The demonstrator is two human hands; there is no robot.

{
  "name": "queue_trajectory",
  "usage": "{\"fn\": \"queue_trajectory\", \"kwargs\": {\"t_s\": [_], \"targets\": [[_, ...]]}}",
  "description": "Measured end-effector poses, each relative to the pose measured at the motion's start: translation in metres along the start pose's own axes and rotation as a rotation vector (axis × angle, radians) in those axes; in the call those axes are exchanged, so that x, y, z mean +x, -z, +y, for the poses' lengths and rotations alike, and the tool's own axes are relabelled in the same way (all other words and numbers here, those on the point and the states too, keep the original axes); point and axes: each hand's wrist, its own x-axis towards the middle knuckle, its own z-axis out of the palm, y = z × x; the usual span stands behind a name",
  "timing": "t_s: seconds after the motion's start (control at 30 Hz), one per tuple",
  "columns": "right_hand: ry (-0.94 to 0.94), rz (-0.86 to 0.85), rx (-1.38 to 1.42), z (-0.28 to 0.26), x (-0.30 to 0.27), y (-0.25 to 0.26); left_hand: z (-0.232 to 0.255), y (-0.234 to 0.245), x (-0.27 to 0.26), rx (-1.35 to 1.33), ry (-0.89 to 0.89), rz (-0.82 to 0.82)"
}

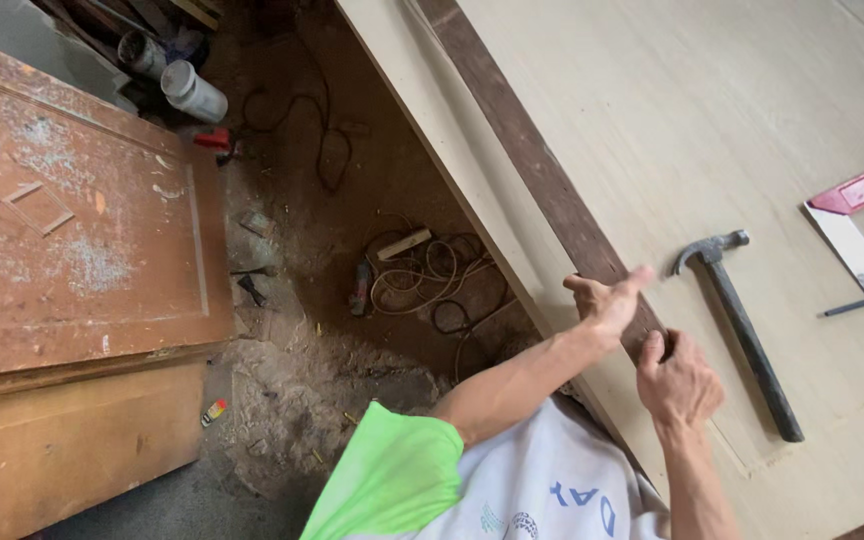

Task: The person measures and marks a large wooden board with a square and pencil, then hammers a narrow wooden strip along the board's edge. They use a handheld electric sander to smooth the strip, reposition it, and continue hammering to secure it in place.

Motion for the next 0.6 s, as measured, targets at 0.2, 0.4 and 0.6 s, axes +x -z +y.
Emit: {"fn": "queue_trajectory", "kwargs": {"t_s": [0.2,0.4,0.6], "targets": [[-0.044,-0.104,0.035,0.071,-0.015,-0.025,0.074,0.063,0.070,-0.182,-0.067,-0.043],[-0.045,0.091,0.035,0.179,-0.061,-0.017,0.021,0.040,0.059,0.095,0.002,-0.212],[-0.184,0.101,0.005,0.247,-0.109,0.006,-0.037,0.021,0.053,0.606,-0.126,-0.341]]}}
